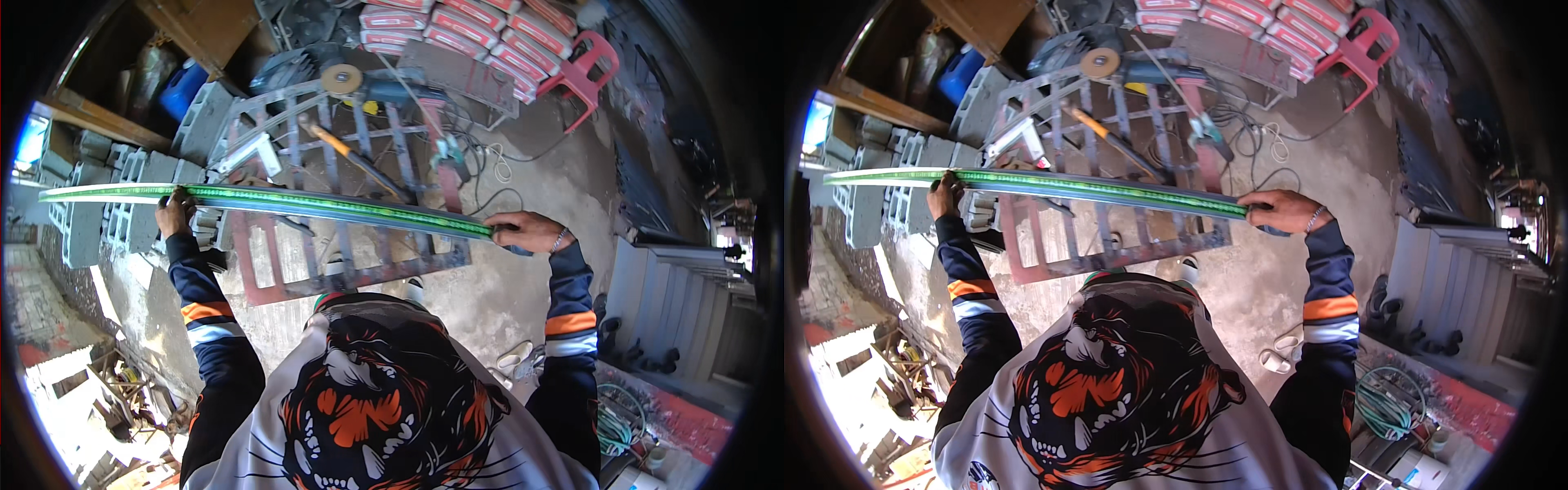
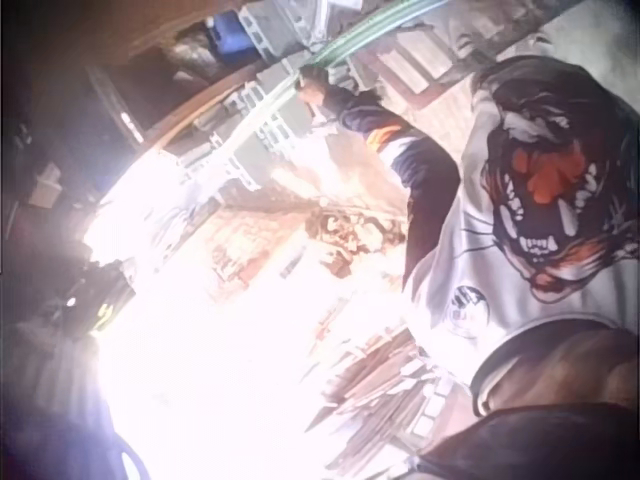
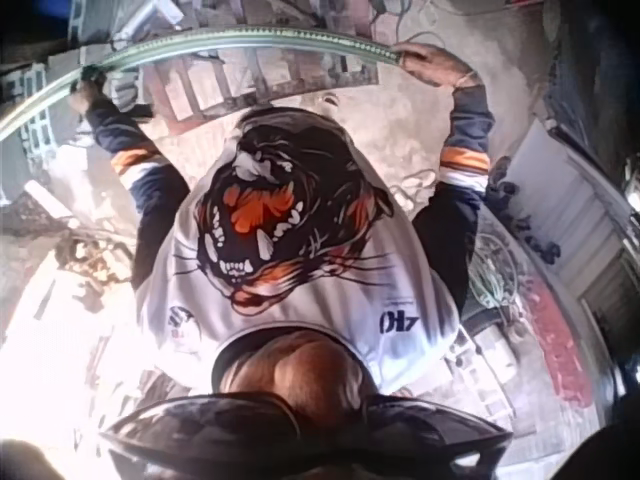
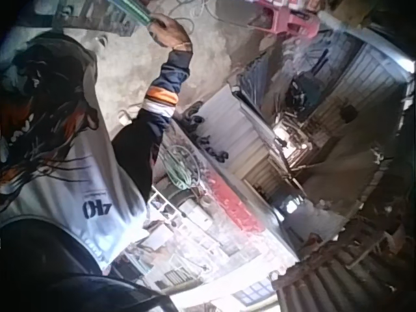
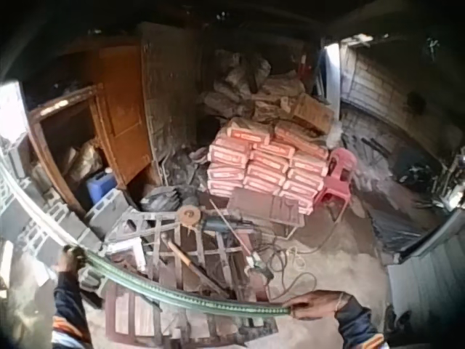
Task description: The person measures a metal stud with a measuring tape, then hammers it and welds it to form a metal stud frame.
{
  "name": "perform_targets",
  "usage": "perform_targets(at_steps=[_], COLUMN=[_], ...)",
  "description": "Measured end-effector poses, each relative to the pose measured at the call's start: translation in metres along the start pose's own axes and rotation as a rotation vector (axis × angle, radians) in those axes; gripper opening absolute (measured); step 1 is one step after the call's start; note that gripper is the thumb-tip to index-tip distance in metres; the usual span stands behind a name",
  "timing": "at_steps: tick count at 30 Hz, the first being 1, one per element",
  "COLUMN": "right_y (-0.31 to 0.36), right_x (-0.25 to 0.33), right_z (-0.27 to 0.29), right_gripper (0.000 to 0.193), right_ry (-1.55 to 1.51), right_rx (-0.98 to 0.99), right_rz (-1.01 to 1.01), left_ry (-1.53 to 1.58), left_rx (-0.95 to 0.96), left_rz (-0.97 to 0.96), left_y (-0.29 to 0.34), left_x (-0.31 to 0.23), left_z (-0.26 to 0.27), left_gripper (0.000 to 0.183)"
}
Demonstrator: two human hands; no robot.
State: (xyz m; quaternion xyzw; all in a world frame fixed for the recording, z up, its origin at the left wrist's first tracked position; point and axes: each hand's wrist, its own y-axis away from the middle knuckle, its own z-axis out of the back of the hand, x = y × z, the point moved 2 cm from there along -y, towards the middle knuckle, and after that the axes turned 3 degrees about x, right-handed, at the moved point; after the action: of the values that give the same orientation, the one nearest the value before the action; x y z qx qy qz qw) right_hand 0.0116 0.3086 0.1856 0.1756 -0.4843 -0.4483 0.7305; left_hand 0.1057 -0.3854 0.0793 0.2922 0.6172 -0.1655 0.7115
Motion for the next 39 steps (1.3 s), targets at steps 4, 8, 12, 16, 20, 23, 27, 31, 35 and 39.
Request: perform_targets(at_steps=[4,8,12,16,20,23,27,31,35,39], right_y=[-0.005,-0.024,-0.028,-0.010,0.016,0.014,0.003,0.004,0.008,0.008], right_x=[-0.055,-0.079,-0.093,-0.130,-0.180,-0.202,-0.212,-0.214,-0.212,-0.212], right_z=[0.004,0.006,0.008,0.015,0.020,0.015,0.007,0.002,0.000,-0.002], right_gripper=[0.050,0.054,0.055,0.055,0.051,0.048,0.046,0.045,0.045,0.046], right_ry=[0.003,0.027,0.046,0.010,0.055,0.027,0.038,-0.026,-0.033,-0.023], right_rx=[-0.043,0.040,0.077,0.112,0.026,0.001,-0.012,-0.009,-0.051,-0.073], right_rz=[0.096,0.033,0.090,0.004,-0.020,0.002,0.077,0.069,0.039,0.097], left_ry=[0.031,-0.445,-1.190,-1.377,-1.499,-0.859,-1.035,-0.693,-0.509,-0.498], left_rx=[-0.019,-0.158,-0.304,-0.258,-0.341,-0.378,-0.229,-0.219,-0.160,-0.157], left_rz=[-0.002,-0.162,-0.210,-0.184,-0.081,0.161,0.122,0.215,0.259,0.207], left_y=[0.013,-0.006,-0.033,-0.052,-0.059,-0.056,-0.052,-0.049,-0.050,-0.048], left_x=[0.035,0.059,0.065,0.063,0.060,0.060,0.057,0.057,0.058,0.057], left_z=[-0.031,-0.039,-0.038,-0.034,-0.033,-0.028,-0.036,-0.029,-0.025,-0.028], left_gripper=[0.018,0.038,0.056,0.052,0.040,0.067,0.061,0.046,0.030,0.029])
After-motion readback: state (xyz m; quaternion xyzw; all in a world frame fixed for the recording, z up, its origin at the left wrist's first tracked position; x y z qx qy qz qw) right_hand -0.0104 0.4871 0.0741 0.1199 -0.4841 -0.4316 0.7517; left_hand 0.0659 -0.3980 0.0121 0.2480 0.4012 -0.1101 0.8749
